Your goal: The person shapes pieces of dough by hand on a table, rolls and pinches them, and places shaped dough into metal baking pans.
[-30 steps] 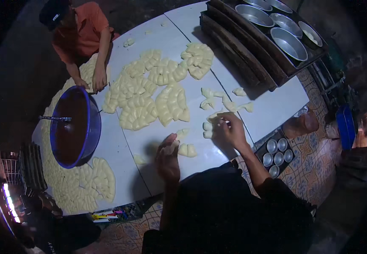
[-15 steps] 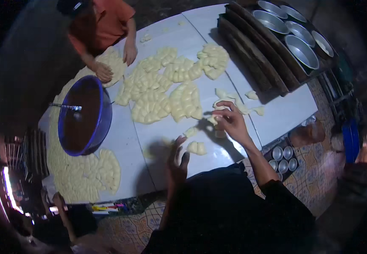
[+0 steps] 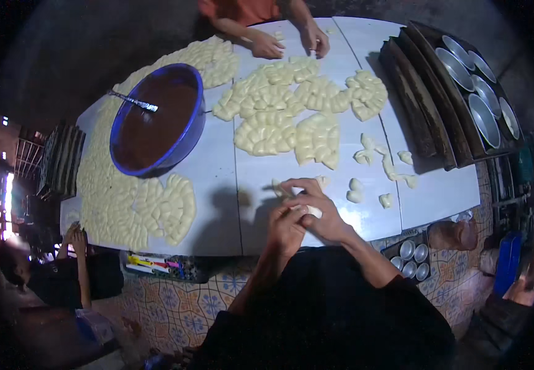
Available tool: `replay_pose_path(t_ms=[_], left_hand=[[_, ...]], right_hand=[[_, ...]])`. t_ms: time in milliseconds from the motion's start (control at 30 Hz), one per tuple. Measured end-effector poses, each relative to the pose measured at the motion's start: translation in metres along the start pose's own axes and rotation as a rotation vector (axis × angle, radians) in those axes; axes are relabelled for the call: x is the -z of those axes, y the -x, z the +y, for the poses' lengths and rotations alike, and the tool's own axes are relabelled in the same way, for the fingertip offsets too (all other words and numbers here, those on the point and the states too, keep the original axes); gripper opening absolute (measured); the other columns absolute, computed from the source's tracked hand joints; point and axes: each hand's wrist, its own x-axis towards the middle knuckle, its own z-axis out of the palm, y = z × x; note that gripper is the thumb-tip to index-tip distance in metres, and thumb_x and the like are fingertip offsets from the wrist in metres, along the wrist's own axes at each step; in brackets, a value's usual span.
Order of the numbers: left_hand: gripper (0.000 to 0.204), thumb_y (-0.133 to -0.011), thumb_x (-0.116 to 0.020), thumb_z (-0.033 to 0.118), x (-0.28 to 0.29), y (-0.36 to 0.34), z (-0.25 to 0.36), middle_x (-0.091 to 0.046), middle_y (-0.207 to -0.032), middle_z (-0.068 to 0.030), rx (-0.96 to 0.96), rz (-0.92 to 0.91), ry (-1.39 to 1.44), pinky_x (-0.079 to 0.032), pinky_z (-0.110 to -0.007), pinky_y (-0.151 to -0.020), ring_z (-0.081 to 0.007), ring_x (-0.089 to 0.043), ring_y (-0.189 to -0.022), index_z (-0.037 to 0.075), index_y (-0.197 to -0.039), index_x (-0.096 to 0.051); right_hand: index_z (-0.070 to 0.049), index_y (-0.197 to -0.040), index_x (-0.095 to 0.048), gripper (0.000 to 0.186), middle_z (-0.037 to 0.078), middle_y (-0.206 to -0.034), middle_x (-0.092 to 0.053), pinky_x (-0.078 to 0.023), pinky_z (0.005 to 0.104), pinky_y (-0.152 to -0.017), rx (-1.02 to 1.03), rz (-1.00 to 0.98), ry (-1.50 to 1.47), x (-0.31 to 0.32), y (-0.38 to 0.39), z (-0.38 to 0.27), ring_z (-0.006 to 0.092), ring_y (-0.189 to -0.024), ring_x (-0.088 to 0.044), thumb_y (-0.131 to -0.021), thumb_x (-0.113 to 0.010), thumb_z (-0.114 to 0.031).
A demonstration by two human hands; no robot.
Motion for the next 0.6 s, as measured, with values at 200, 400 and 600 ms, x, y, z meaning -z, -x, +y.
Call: replay_pose_path(t_ms=[200, 400, 600], left_hand=[[0.088, -0.077, -0.067, 0.055, 0.034, 0.005, 0.028, -0.048, -0.127, -0.0109, 0.139, -0.274, 1.091, -0.038, -0.037, -0.100, -0.0223, -0.047, -0.117, 0.001, -0.137, -0.032], [0.058, -0.096, -0.044, 0.040, 0.170, -0.126, 0.106, -0.057, -0.117, -0.0154, -0.256, 0.193, 0.274, -0.043, -0.033, -0.091, -0.0205, -0.054, -0.106, -0.009, -0.126, -0.043], [0.086, -0.090, -0.017, 0.068, 0.298, -0.214, 0.171, -0.061, -0.064, -0.0155, 0.271, 0.523, -0.986, -0.045, -0.039, -0.071, -0.0275, -0.062, -0.072, -0.001, -0.080, -0.068]], right_hand=[[-0.010, -0.149, -0.012, 0.101, 0.014, -0.147, -0.030, -0.025, 0.0423, -0.109, -0.320, -0.019, -0.613, -0.035, -0.030, 0.006, 0.0277, -0.137, -0.026, -0.074, -0.069, -0.046], [-0.020, -0.150, -0.001, 0.115, 0.014, -0.147, -0.022, -0.042, 0.0390, -0.091, -0.289, 0.032, -0.535, -0.042, -0.048, 0.025, 0.0228, -0.123, -0.037, -0.069, -0.068, -0.066], [-0.014, -0.148, -0.018, 0.091, 0.016, -0.139, -0.037, -0.044, 0.0390, -0.090, -0.358, 0.152, -0.427, -0.046, -0.044, 0.055, 0.0236, -0.116, -0.046, -0.080, -0.066, -0.052]])
